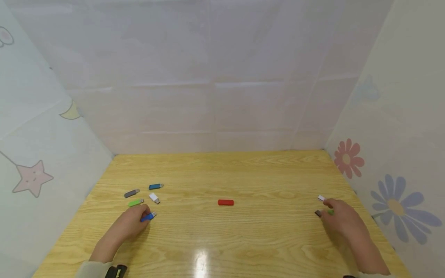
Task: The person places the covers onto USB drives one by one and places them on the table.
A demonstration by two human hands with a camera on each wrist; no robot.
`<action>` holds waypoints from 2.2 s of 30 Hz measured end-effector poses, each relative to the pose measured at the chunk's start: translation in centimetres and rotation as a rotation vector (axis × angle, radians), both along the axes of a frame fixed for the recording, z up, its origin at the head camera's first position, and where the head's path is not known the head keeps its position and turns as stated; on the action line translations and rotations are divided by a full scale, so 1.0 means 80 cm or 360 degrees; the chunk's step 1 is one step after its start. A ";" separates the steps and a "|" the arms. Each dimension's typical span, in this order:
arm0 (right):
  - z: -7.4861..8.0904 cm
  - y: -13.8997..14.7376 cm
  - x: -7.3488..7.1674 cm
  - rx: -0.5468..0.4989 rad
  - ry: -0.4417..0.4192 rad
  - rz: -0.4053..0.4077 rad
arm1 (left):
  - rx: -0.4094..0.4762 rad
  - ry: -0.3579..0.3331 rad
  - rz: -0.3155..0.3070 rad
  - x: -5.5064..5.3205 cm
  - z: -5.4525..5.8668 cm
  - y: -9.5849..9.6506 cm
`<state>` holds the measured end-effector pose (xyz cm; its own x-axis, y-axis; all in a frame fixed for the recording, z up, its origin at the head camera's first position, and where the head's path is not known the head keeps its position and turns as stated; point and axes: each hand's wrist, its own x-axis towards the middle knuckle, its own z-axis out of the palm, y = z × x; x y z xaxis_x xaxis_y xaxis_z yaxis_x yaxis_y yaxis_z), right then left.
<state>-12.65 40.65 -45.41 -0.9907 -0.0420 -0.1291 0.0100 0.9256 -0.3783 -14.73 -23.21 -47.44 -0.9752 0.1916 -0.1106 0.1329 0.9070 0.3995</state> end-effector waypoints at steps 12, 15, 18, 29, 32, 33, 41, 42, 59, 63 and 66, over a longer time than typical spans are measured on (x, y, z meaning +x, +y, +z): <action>-0.006 0.022 0.002 0.0036 -0.0047 -0.0036 | -0.0002 0.0027 -0.0019 0.003 -0.001 0.002; -0.007 0.026 0.002 0.0064 -0.0031 -0.0042 | 0.0000 0.0006 -0.0024 0.003 -0.001 0.002; -0.007 0.029 0.002 0.0079 -0.0041 -0.0046 | -0.0011 -0.0018 -0.0032 0.003 -0.001 0.002; -0.007 0.035 0.001 0.0094 -0.0128 -0.0057 | -0.0037 0.0026 -0.0033 0.006 0.000 0.003; -0.009 0.035 0.001 0.0097 -0.0127 -0.0058 | -0.0037 0.0033 -0.0041 0.006 0.000 0.003; -0.009 0.035 0.001 0.0096 -0.0121 -0.0057 | -0.0037 0.0034 -0.0044 0.005 0.000 0.003; -0.013 0.038 -0.002 0.0096 -0.0064 -0.0043 | -0.0014 -0.0008 -0.0028 0.004 0.000 0.003; -0.014 0.038 -0.002 0.0097 -0.0063 -0.0040 | -0.0007 -0.0019 -0.0026 0.004 0.000 0.004; -0.026 0.049 -0.012 0.0128 -0.0085 -0.0038 | 0.0050 -0.0003 -0.0028 0.006 -0.001 0.009; -0.026 0.049 -0.013 0.0147 -0.0081 -0.0038 | 0.0052 0.0001 -0.0038 0.006 -0.002 0.010; -0.027 0.050 -0.014 0.0162 -0.0080 -0.0025 | 0.0052 -0.0003 -0.0037 0.006 -0.003 0.012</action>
<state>-13.77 44.65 -47.56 -0.9834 -0.0104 -0.1813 0.0416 0.9589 -0.2808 -14.25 -22.25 -47.68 -0.9702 0.2178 -0.1058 0.1531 0.8902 0.4291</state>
